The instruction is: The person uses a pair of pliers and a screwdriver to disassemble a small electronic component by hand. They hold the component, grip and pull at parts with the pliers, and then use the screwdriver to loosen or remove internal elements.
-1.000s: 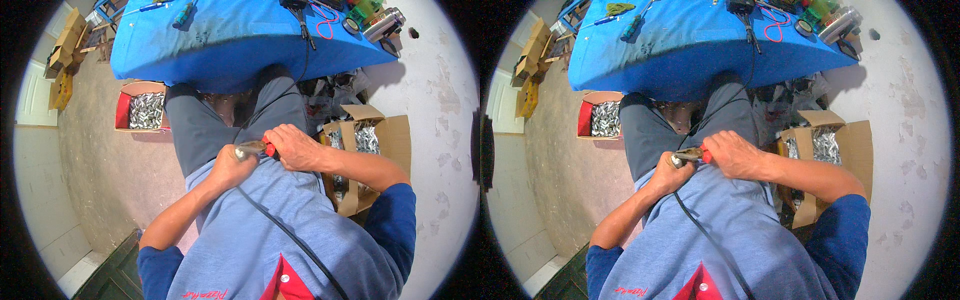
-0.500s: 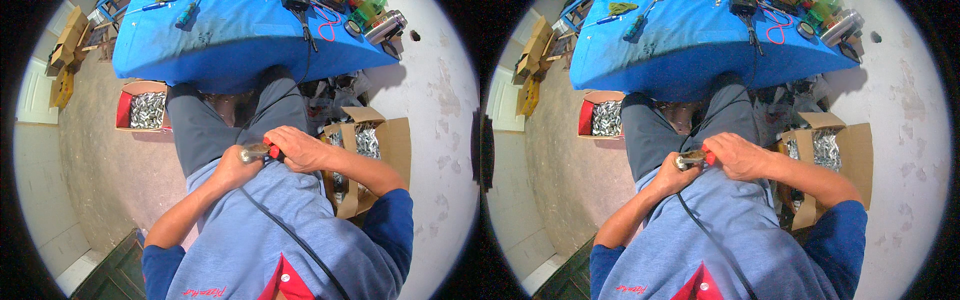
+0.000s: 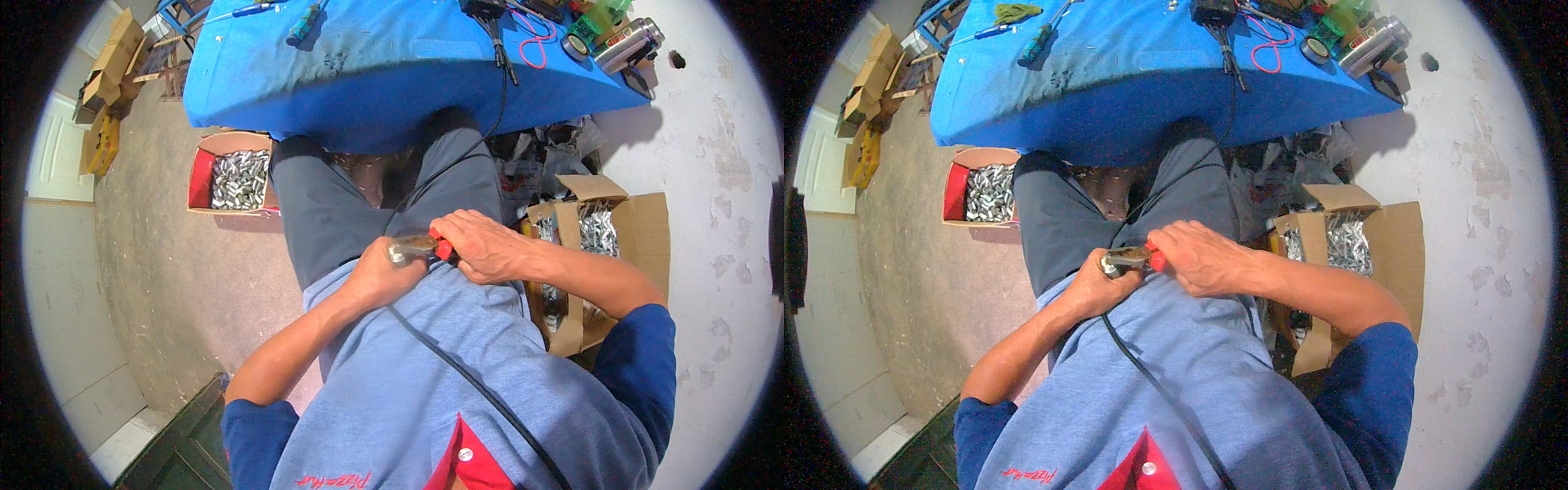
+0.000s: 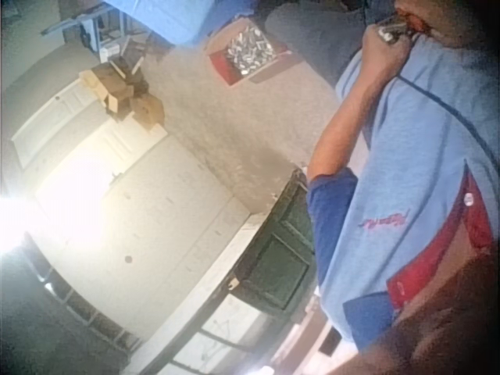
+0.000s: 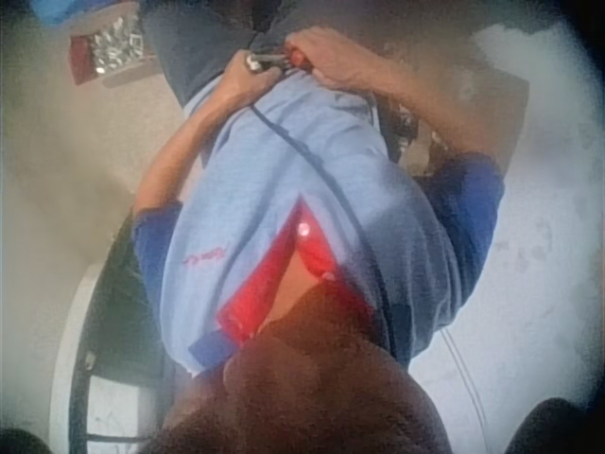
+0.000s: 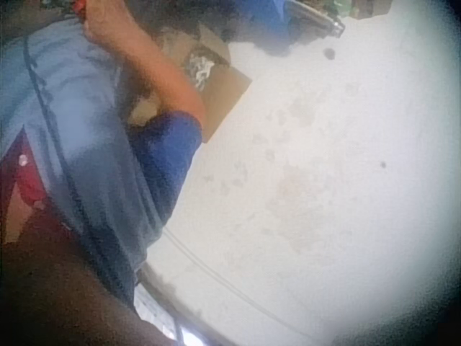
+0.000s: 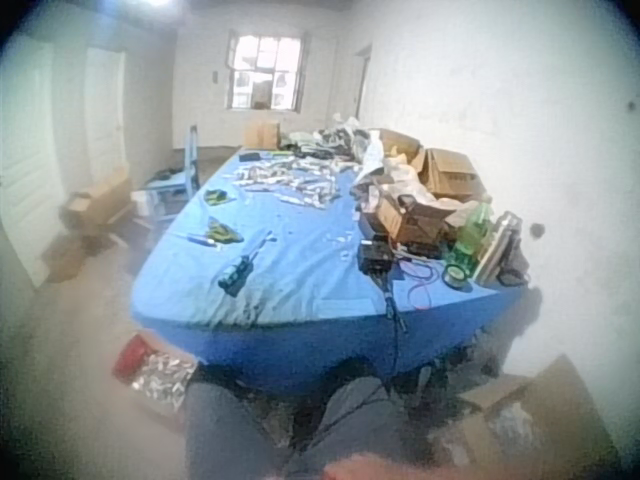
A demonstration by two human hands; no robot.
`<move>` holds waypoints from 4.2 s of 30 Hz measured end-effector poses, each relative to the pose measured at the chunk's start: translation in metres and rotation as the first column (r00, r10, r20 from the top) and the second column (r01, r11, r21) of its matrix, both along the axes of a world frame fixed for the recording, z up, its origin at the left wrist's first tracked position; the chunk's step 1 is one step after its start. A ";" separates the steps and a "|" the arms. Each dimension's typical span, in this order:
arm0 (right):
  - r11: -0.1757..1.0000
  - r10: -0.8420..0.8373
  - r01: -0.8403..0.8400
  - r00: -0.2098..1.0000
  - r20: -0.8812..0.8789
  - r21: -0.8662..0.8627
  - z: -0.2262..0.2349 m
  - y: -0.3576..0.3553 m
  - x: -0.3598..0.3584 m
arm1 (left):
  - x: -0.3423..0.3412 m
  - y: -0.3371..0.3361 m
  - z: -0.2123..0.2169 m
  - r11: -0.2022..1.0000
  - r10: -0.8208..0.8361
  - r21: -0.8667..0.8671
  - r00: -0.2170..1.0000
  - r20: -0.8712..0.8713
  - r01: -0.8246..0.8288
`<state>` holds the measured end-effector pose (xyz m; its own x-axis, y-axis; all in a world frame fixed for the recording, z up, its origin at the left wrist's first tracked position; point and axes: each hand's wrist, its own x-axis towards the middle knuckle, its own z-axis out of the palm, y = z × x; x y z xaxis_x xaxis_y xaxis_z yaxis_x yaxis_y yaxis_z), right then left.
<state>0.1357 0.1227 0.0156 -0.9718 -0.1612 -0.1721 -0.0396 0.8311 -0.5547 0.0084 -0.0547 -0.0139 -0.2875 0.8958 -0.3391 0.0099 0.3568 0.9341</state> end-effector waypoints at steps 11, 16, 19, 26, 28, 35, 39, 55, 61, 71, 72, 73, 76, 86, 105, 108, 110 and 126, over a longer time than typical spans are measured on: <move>0.998 -0.044 0.039 0.987 -0.155 -0.039 -0.008 -0.001 0.002 | 0.001 -0.001 0.001 1.000 0.022 0.009 1.000 0.014 -0.022; 0.989 -0.116 0.103 0.984 -0.137 -0.103 -0.001 0.000 0.005 | 0.006 0.002 -0.002 0.998 0.062 0.023 0.998 -0.016 -0.062; 0.925 -0.251 0.240 0.968 0.000 -0.293 -0.001 -0.002 0.008 | 0.003 0.004 0.002 0.998 0.014 -0.062 0.999 -0.045 -0.016; 0.722 -0.298 0.344 0.938 0.180 -0.600 0.028 -0.018 -0.029 | 0.002 0.005 -0.010 0.999 -0.047 0.011 0.998 -0.039 0.048; 0.726 -0.277 0.323 0.945 0.171 -0.607 0.029 -0.022 -0.034 | 0.002 0.004 -0.016 0.998 -0.046 0.033 0.999 -0.006 0.047; 0.762 -0.284 0.311 0.949 0.139 -0.568 0.025 -0.025 -0.035 | -0.001 0.006 -0.011 0.997 -0.071 0.027 0.997 0.014 0.071; 0.767 -0.338 0.328 0.937 0.088 -0.551 0.021 -0.028 -0.030 | -0.003 0.007 -0.005 0.997 -0.070 -0.013 0.997 -0.012 0.070; 0.635 -0.581 0.624 0.774 0.250 -0.456 0.008 -0.038 0.013 | 0.005 0.003 0.002 0.972 0.224 0.056 0.973 0.059 -0.228; 0.821 -0.571 0.567 0.819 -0.062 -0.063 0.011 -0.030 0.013 | 0.001 0.000 -0.001 0.970 0.241 0.015 0.969 0.059 -0.242; 0.838 -0.397 0.472 0.872 0.286 -0.274 0.039 -0.011 0.019 | 0.004 0.001 -0.009 0.954 0.295 0.065 0.955 -0.030 -0.292; 0.872 -0.379 0.423 0.903 0.204 -0.249 0.036 -0.012 0.019 | 0.003 0.001 -0.010 0.955 0.292 0.065 0.956 -0.035 -0.289; 0.901 -0.355 0.374 0.927 0.122 -0.219 0.033 -0.013 0.020 | 0.003 0.001 -0.013 0.955 0.291 0.072 0.956 -0.026 -0.289; 0.948 -0.307 0.307 0.952 0.014 -0.081 0.032 -0.018 0.018 | 0.004 0.000 -0.017 0.954 0.286 0.094 0.958 0.011 -0.286; 0.958 -0.281 0.276 0.958 0.061 0.076 0.035 -0.027 0.012 | 0.004 0.001 -0.008 0.953 0.249 0.160 0.966 0.072 -0.258; 0.965 -0.261 0.257 0.961 0.095 0.061 0.039 -0.025 0.015 | 0.002 0.005 0.005 0.980 0.200 0.015 0.976 -0.092 -0.199; 0.965 -0.248 0.243 0.968 0.042 0.097 0.037 -0.025 0.015 | 0.004 0.004 -0.004 0.970 0.233 0.088 0.971 -0.060 -0.227; 0.964 -0.232 0.230 0.973 0.003 0.133 0.033 -0.023 0.016 | 0.003 0.004 -0.004 0.978 0.205 0.066 0.972 -0.116 -0.199; 0.958 -0.276 0.269 0.959 0.068 0.097 0.018 -0.025 0.020 | 0.003 0.005 0.010 0.990 0.136 0.004 0.936 -0.324 -0.142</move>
